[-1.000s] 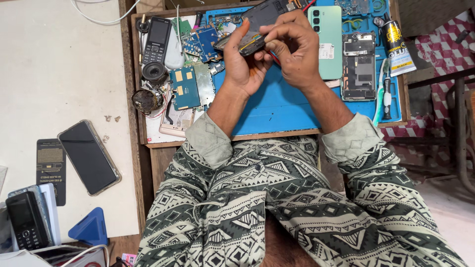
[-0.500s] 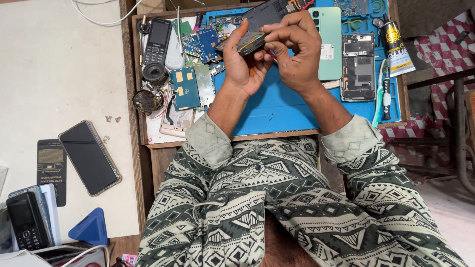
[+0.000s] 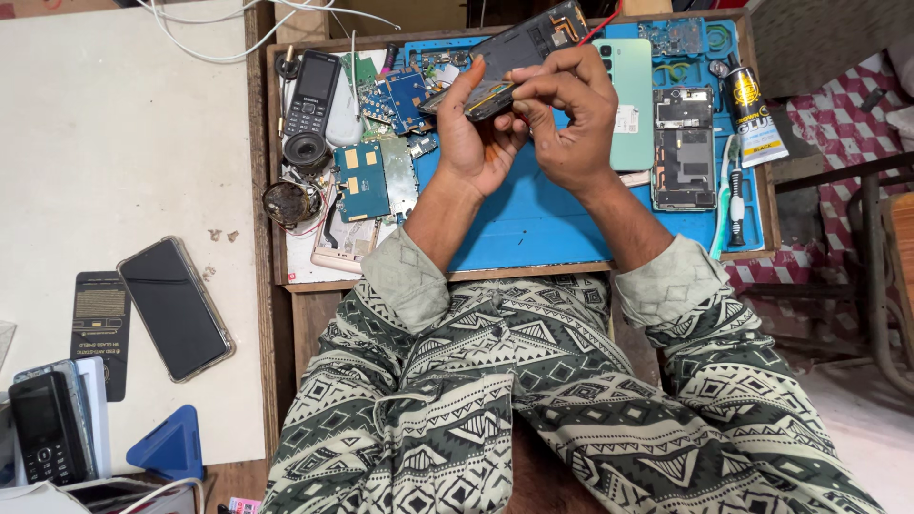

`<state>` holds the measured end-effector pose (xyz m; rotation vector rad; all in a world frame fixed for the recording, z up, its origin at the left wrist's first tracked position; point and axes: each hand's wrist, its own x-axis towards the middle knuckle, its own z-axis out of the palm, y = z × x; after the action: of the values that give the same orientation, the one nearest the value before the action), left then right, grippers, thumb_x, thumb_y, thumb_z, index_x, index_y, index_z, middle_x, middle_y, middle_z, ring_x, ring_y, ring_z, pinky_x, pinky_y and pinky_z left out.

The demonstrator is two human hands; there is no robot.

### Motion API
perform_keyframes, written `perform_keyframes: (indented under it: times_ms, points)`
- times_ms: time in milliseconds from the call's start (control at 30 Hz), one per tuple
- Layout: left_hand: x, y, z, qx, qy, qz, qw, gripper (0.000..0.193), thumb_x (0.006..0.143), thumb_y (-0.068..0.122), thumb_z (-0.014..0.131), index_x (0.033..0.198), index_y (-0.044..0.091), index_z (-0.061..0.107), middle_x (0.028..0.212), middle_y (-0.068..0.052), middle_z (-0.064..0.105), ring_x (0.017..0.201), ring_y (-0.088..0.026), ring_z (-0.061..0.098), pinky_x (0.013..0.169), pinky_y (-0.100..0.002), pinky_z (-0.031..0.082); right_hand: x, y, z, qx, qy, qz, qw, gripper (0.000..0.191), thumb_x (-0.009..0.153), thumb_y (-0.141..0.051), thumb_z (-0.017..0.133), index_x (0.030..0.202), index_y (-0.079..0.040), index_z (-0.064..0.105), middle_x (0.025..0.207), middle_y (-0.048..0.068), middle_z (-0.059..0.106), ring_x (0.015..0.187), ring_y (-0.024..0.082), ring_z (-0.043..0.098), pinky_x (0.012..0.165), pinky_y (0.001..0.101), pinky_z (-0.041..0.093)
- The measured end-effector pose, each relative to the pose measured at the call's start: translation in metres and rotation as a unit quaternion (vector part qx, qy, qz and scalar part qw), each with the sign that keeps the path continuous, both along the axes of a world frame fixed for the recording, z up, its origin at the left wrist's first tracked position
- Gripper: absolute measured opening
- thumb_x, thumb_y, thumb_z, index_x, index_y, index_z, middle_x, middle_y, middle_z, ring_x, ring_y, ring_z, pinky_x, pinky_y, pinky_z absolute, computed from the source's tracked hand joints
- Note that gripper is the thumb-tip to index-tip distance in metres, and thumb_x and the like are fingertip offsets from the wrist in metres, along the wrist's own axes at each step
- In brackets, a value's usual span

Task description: The person works on a disassembled smartphone at a repair bench, brushing its internal components, connecting a red charging cable to the phone, and prying and lifting the battery from the phone body by hand. The person turns the phone over and continues working on its rear section.

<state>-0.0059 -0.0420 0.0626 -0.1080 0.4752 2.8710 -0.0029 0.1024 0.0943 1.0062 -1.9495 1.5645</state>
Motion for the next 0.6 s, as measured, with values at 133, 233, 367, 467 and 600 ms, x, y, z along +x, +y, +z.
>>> perform_keyframes:
  times_ms: [133,233,367,467,600]
  points:
    - [0.001,0.0,0.001,-0.006,-0.001,-0.002,1.0,0.04,0.098,0.042,0.061,0.093,0.003,0.065,0.072,-0.004,0.067,0.054,-0.008,0.059,0.054,-0.024,0.056,0.0,0.003,0.003,0.037,0.039,-0.02,0.998,0.002,0.105,0.003,0.071,0.103,0.003,0.07,0.115,0.012,0.053,0.115,0.025,0.073,0.088,0.0306,0.065]
    - [0.001,0.0,0.003,-0.005,0.003,-0.003,1.0,0.04,0.098,0.042,0.061,0.093,0.003,0.065,0.073,-0.004,0.067,0.054,-0.007,0.059,0.054,-0.024,0.056,0.0,0.004,0.006,0.066,0.068,-0.043,0.995,0.004,0.104,0.004,0.072,0.103,0.002,0.07,0.115,0.013,0.054,0.112,0.025,0.073,0.091,0.0333,0.064]
    - [0.002,0.0,0.005,-0.008,0.012,-0.007,1.0,0.041,0.099,0.042,0.06,0.093,0.002,0.065,0.074,-0.005,0.067,0.055,-0.007,0.06,0.055,-0.024,0.056,0.001,0.004,0.011,0.081,0.071,-0.035,0.994,0.004,0.105,0.003,0.072,0.103,0.001,0.069,0.114,0.013,0.054,0.113,0.026,0.074,0.09,0.033,0.065]
    - [0.002,-0.001,0.004,-0.01,0.013,-0.01,1.0,0.042,0.098,0.043,0.06,0.093,0.001,0.065,0.074,-0.005,0.067,0.055,-0.008,0.06,0.055,-0.025,0.056,0.0,0.005,0.014,0.089,0.068,-0.025,0.993,0.004,0.105,0.003,0.072,0.103,0.001,0.069,0.114,0.013,0.054,0.114,0.027,0.074,0.09,0.0331,0.065]
    - [0.003,0.0,0.0,-0.01,0.004,-0.01,1.0,0.042,0.097,0.042,0.061,0.093,0.001,0.066,0.074,-0.005,0.067,0.055,-0.008,0.06,0.054,-0.024,0.056,0.0,0.006,0.012,0.095,0.064,-0.025,0.993,0.005,0.103,0.004,0.073,0.101,0.0,0.07,0.112,0.012,0.055,0.113,0.026,0.074,0.09,0.0337,0.065]
